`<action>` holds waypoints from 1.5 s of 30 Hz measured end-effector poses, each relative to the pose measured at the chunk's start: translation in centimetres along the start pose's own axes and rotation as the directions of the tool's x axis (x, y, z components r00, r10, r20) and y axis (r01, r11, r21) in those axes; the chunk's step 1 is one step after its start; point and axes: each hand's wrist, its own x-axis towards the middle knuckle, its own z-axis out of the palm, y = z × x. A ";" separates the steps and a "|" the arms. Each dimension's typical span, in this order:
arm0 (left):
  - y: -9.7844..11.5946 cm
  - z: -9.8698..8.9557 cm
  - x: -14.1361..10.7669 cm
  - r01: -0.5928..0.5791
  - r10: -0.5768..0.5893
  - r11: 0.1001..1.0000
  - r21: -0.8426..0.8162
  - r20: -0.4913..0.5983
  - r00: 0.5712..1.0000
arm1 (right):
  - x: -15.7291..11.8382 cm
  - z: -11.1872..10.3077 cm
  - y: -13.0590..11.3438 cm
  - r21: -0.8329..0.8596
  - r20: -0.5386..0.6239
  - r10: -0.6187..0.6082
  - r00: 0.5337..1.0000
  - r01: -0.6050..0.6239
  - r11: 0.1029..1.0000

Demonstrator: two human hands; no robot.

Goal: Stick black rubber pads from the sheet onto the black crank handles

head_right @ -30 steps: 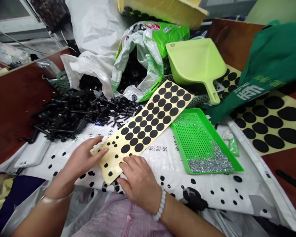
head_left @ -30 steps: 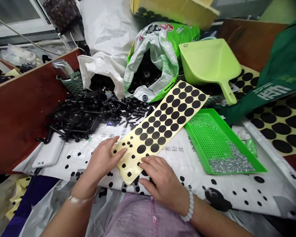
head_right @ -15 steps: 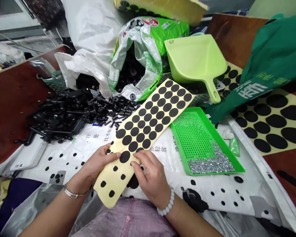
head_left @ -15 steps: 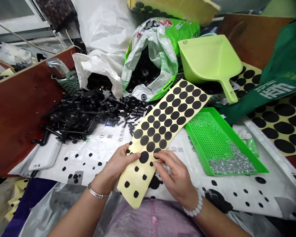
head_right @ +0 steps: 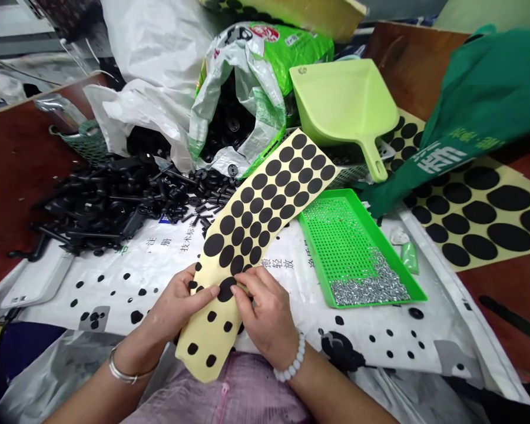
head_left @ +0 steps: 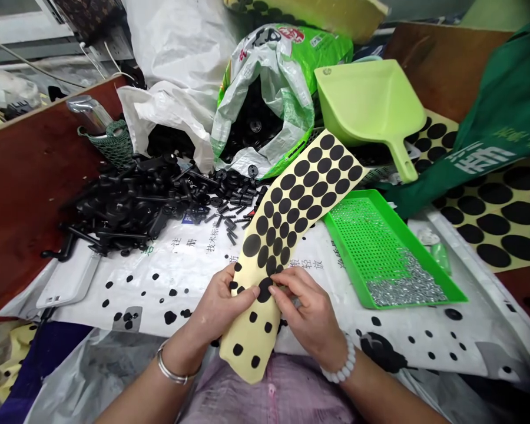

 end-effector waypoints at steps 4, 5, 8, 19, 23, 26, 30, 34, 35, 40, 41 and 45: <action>-0.2 -0.1 -0.1 0.003 -0.002 1.000 -0.026 0.019 1.000 | 0.0 0.0 -0.1 0.001 -0.004 -0.016 1.000 0.016 1.000; -0.3 -0.1 -0.2 0.001 0.000 0.999 -0.034 0.019 1.000 | 0.0 0.1 0.0 0.006 -0.002 -0.012 1.000 0.012 1.000; -0.5 -0.3 -0.3 0.000 0.001 0.999 -0.049 0.020 1.000 | -0.1 0.2 0.2 0.026 0.001 0.004 1.000 -0.004 1.000; -0.9 0.0 -0.1 0.029 -0.025 0.995 -0.091 0.051 0.998 | 0.0 -0.2 0.3 -0.154 0.003 -0.127 0.992 0.126 0.980; -1.1 0.1 0.0 0.037 -0.036 0.993 -0.112 0.012 0.999 | 0.0 -0.2 0.1 -0.333 0.013 -0.269 0.963 0.258 0.907; -1.2 0.2 0.1 0.043 -0.048 0.993 -0.108 -0.042 0.998 | -0.3 -0.1 -0.2 -0.348 0.043 -0.321 0.946 0.315 0.883; -1.2 0.2 0.2 0.053 -0.062 0.993 -0.103 -0.091 0.994 | -1.1 0.0 -0.6 -0.327 0.134 -0.366 0.921 0.390 0.861; -1.4 0.1 0.4 0.053 -0.063 0.991 -0.123 -0.075 0.995 | -1.9 -0.8 -0.8 -0.231 0.205 -0.340 0.918 0.383 0.894; -1.5 0.2 0.4 0.046 -0.057 0.990 -0.132 -0.078 0.995 | -2.1 -1.3 -0.9 -0.182 0.196 -0.332 0.923 0.367 0.912; -1.4 1.0 0.4 0.014 -0.015 0.998 -0.055 -0.020 1.000 | -2.9 -4.1 -1.2 0.022 0.006 -0.194 0.981 0.194 0.981; -1.2 1.2 0.5 -0.021 0.020 1.000 0.014 0.017 1.000 | -2.9 -4.4 -1.1 0.071 -0.056 -0.154 0.987 0.157 0.985; 0.9 -0.1 1.5 -0.279 0.354 0.816 0.506 -0.056 0.934 | -2.7 -4.3 0.1 0.204 -0.292 0.058 0.955 0.003 0.979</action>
